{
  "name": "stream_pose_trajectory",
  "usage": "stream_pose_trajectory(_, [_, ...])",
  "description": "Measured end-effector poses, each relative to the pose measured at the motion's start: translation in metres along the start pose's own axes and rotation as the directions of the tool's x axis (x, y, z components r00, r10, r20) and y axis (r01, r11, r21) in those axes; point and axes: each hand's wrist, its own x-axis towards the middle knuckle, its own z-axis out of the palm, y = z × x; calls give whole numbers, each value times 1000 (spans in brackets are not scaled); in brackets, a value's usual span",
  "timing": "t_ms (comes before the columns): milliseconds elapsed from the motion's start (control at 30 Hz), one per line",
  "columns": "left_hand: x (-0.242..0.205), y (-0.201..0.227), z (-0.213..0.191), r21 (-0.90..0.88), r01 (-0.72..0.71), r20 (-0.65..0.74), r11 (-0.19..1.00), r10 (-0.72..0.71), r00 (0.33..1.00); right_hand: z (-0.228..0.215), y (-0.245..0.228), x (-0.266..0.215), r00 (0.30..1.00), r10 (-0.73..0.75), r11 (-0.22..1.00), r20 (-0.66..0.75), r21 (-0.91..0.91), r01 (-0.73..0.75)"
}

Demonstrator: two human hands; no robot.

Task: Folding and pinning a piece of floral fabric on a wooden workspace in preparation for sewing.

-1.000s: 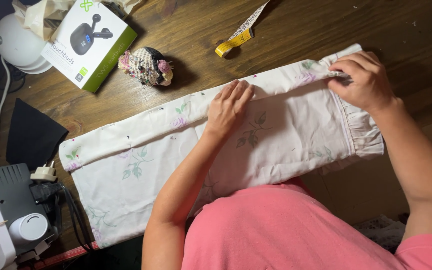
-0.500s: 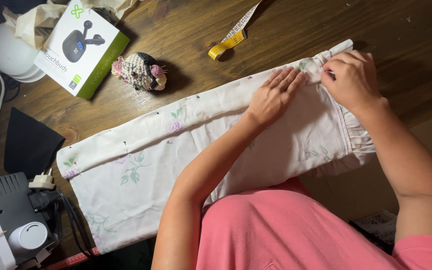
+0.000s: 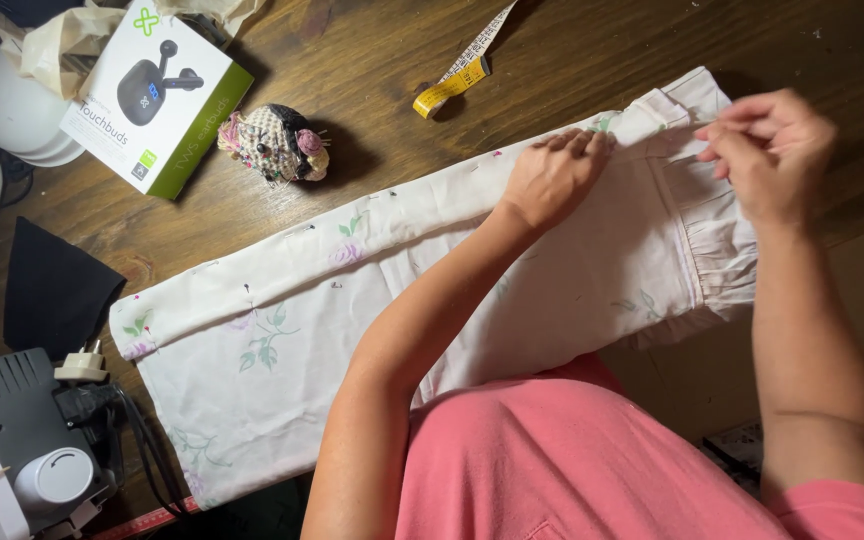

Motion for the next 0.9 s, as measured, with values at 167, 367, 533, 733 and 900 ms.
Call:
stream_pose_trajectory(167, [18, -8, -8, -111, 191, 310, 975, -149, 939, 9, -15, 9, 926, -357, 902, 126, -211, 377])
stream_pose_trajectory(367, [28, -16, -7, -98, 217, 238, 971, -188, 953, 20, 4, 46, 699, -560, 503, 444, -489, 713])
stream_pose_trajectory(533, [28, -20, -10, -113, 213, 261, 970, -178, 949, 15, 26, 65, 739, -379, 532, 557, -522, 667])
stream_pose_trajectory(733, [25, -28, -3, -63, 205, 305, 977, -177, 936, 18, 23, 74, 708, -420, 429, 568, -563, 706])
stream_pose_trajectory(900, [18, -20, -22, -51, 33, 108, 998, -27, 994, 18, 24, 51, 704, -494, 475, 510, -520, 710])
